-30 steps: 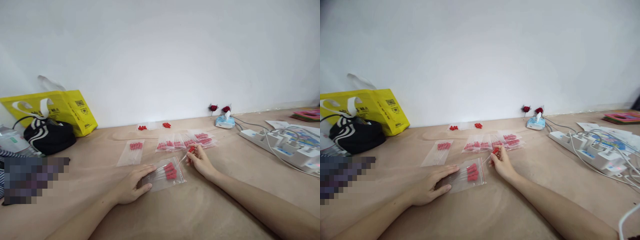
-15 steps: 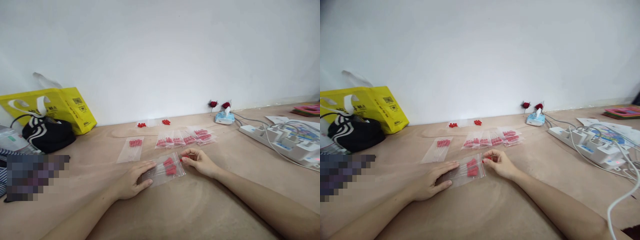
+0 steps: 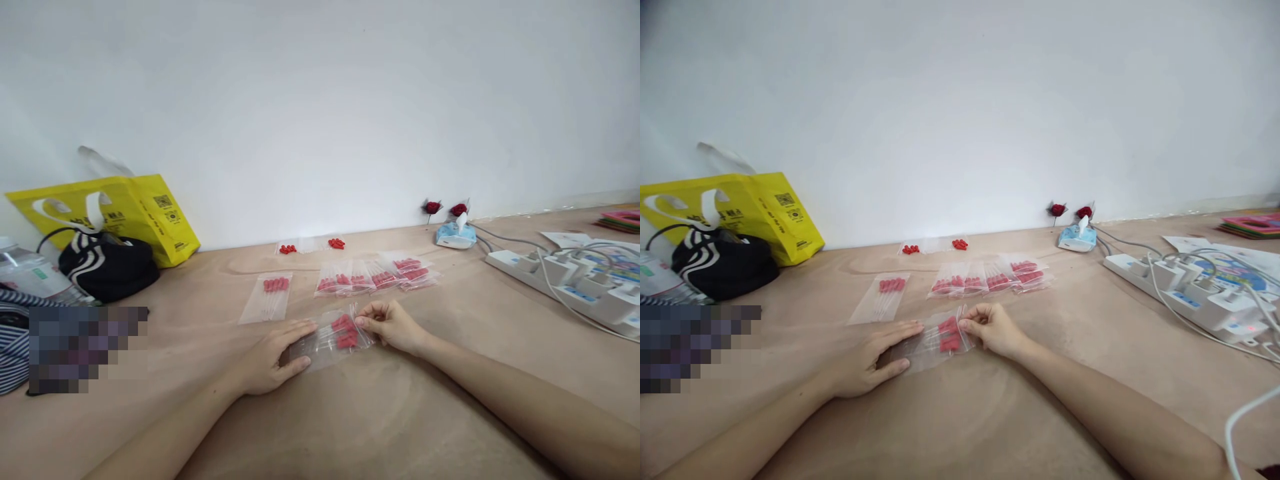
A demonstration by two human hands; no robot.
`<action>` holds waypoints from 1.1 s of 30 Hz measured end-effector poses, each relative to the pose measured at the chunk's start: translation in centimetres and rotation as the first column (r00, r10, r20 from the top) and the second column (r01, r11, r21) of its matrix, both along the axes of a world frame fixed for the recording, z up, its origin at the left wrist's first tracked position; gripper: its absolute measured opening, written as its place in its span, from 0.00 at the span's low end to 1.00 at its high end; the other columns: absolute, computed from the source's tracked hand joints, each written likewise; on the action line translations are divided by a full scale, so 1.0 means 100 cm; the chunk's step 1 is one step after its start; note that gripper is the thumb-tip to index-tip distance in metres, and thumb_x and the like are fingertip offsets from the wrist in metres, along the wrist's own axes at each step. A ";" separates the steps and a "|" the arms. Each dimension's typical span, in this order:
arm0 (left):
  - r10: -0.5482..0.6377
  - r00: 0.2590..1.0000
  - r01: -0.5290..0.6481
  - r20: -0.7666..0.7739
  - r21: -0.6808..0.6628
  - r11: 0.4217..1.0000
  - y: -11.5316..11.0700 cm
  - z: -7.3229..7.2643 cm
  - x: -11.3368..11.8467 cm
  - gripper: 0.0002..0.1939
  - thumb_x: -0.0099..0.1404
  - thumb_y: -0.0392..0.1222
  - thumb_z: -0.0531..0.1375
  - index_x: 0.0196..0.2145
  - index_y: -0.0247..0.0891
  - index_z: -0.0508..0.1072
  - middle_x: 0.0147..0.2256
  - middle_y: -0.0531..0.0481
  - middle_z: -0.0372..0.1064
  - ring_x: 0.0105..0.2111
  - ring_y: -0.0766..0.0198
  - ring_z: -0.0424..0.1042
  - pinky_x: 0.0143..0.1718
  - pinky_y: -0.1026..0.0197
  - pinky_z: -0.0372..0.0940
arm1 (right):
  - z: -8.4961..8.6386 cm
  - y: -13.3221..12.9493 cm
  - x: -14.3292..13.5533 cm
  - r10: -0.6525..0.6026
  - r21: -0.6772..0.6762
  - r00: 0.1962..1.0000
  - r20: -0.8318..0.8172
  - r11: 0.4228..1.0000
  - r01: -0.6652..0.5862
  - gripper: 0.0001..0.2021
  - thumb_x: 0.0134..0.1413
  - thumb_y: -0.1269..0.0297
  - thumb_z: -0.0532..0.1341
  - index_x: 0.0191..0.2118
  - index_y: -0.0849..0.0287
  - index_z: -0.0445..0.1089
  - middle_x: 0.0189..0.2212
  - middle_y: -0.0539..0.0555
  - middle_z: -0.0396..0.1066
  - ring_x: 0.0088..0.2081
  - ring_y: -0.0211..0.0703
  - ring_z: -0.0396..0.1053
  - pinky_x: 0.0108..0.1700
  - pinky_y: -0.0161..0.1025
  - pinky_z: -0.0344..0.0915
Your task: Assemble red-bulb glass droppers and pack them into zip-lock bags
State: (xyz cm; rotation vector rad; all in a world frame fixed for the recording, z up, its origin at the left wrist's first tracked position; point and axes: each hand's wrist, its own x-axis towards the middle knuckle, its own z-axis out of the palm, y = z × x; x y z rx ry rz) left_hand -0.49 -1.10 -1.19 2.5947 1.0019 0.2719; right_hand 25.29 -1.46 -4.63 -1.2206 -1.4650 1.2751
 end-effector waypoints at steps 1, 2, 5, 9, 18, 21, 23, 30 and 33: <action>-0.004 1.000 0.004 0.008 0.001 1.000 0.000 0.000 0.000 0.24 0.61 0.46 0.53 0.55 0.43 0.57 0.55 0.47 0.56 0.54 0.56 0.55 0.54 0.50 0.52 | 0.000 0.000 -0.001 0.024 0.013 1.000 0.010 1.000 -0.024 0.15 0.39 0.53 0.62 0.23 0.63 0.66 0.11 0.43 0.58 0.12 0.26 0.52 0.12 0.27 0.49; -0.007 1.000 0.007 0.015 0.000 1.000 0.000 0.000 0.000 0.24 0.61 0.45 0.53 0.55 0.43 0.57 0.55 0.47 0.56 0.54 0.56 0.55 0.53 0.50 0.52 | 0.001 0.000 -0.001 0.050 0.014 0.999 0.015 0.999 -0.050 0.15 0.40 0.53 0.61 0.23 0.63 0.67 0.11 0.43 0.57 0.12 0.26 0.51 0.12 0.27 0.49; -0.010 1.000 0.011 0.024 -0.007 1.000 0.000 -0.001 0.000 0.24 0.61 0.44 0.53 0.54 0.42 0.57 0.55 0.47 0.56 0.54 0.55 0.55 0.54 0.49 0.52 | 0.003 0.000 0.001 0.077 -0.059 0.997 -0.013 0.995 -0.078 0.13 0.36 0.56 0.64 0.27 0.62 0.69 0.13 0.44 0.60 0.13 0.26 0.52 0.14 0.27 0.50; -0.015 0.999 0.015 0.036 -0.008 1.000 0.000 -0.003 0.000 0.24 0.60 0.43 0.54 0.54 0.42 0.57 0.55 0.46 0.56 0.54 0.55 0.54 0.54 0.48 0.51 | 0.003 0.001 -0.001 0.024 -0.129 1.000 -0.020 0.991 -0.026 0.11 0.31 0.61 0.66 0.24 0.61 0.68 0.14 0.45 0.63 0.15 0.28 0.55 0.14 0.27 0.50; -0.071 0.995 0.072 0.068 -0.006 0.997 0.001 -0.002 -0.001 0.22 0.60 0.40 0.54 0.53 0.43 0.59 0.54 0.48 0.57 0.54 0.57 0.54 0.54 0.50 0.51 | 0.008 0.002 -0.005 0.184 -0.100 0.981 0.061 0.979 -0.177 0.09 0.34 0.64 0.64 0.15 0.62 0.65 0.13 0.45 0.63 0.15 0.27 0.53 0.17 0.28 0.49; -0.088 0.994 0.088 0.061 -0.009 0.996 0.002 -0.002 -0.002 0.23 0.60 0.40 0.54 0.54 0.44 0.58 0.55 0.49 0.56 0.55 0.57 0.53 0.54 0.50 0.50 | 0.007 0.003 -0.002 0.193 -0.069 0.981 0.021 0.979 -0.191 0.08 0.34 0.65 0.64 0.17 0.62 0.66 0.15 0.46 0.65 0.18 0.29 0.57 0.22 0.29 0.54; -0.091 0.994 0.093 0.054 -0.021 0.995 0.002 -0.001 -0.002 0.22 0.61 0.40 0.53 0.54 0.45 0.58 0.56 0.49 0.55 0.55 0.58 0.53 0.55 0.50 0.50 | 0.005 0.002 -0.003 0.152 -0.068 0.988 0.001 0.986 -0.152 0.08 0.31 0.66 0.65 0.17 0.62 0.66 0.16 0.46 0.65 0.19 0.30 0.59 0.23 0.30 0.55; -0.055 0.998 0.055 0.028 -0.019 0.998 0.002 -0.002 0.001 0.20 0.64 0.42 0.49 0.54 0.43 0.58 0.55 0.48 0.56 0.55 0.60 0.53 0.55 0.50 0.50 | 0.003 -0.005 -0.004 0.220 -0.055 0.975 0.008 0.974 -0.219 0.14 0.36 0.61 0.64 0.29 0.59 0.61 0.18 0.44 0.64 0.16 0.29 0.55 0.17 0.28 0.50; -0.103 0.995 0.103 -0.001 0.048 0.994 0.006 -0.001 0.000 0.20 0.64 0.40 0.50 0.54 0.45 0.58 0.56 0.49 0.54 0.57 0.58 0.50 0.55 0.48 0.49 | 0.004 -0.005 0.006 0.224 0.070 0.971 0.079 0.971 -0.229 0.13 0.39 0.60 0.63 0.30 0.59 0.60 0.18 0.44 0.62 0.17 0.29 0.55 0.18 0.28 0.51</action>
